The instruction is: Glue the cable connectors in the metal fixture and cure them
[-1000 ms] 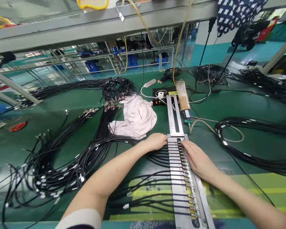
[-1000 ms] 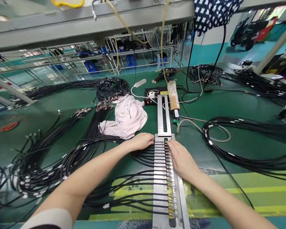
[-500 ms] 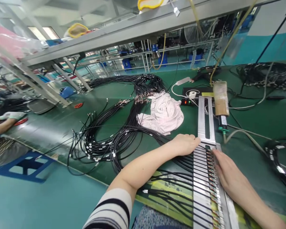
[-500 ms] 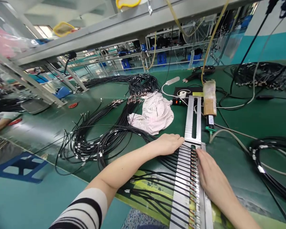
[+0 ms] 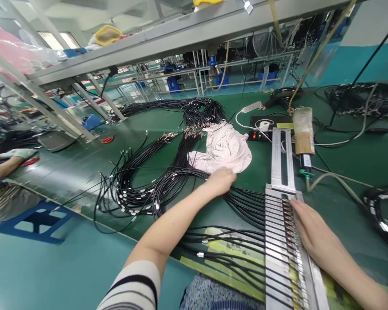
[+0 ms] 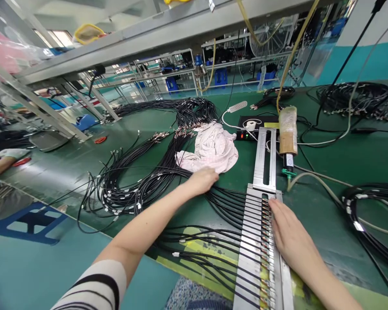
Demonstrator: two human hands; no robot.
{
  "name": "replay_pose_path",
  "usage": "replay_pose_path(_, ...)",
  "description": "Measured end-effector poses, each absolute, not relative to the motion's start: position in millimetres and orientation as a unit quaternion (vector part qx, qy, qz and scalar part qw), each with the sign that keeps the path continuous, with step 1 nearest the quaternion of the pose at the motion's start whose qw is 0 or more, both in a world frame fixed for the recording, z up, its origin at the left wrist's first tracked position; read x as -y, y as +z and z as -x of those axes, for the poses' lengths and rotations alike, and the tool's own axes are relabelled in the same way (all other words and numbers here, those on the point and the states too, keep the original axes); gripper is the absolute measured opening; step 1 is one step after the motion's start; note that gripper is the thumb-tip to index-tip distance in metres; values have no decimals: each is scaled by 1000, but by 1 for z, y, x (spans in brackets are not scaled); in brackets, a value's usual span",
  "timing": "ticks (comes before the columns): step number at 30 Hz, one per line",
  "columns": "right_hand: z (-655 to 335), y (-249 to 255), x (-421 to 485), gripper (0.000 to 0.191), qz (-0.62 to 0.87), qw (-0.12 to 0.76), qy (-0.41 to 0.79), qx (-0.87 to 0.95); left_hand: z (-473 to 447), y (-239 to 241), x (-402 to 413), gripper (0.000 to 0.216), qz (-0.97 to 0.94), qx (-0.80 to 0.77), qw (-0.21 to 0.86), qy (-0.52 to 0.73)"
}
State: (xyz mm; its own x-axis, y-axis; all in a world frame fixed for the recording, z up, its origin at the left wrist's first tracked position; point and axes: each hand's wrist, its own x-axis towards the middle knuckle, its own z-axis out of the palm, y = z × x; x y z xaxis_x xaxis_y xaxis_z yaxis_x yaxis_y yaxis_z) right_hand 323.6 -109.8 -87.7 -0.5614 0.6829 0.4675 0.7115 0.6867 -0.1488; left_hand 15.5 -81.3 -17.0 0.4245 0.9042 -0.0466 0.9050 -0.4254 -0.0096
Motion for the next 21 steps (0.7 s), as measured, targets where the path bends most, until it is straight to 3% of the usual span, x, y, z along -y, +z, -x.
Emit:
replay_pose_path(11, -318, -77, 118, 43, 413, 244, -4, 877, 4, -3, 60, 5, -874, -462, 103, -107)
replay_pose_path(21, -316, -70, 124, 39, 430, 223, 17, 875, 14, 24, 61, 19, -862, -494, 112, -25)
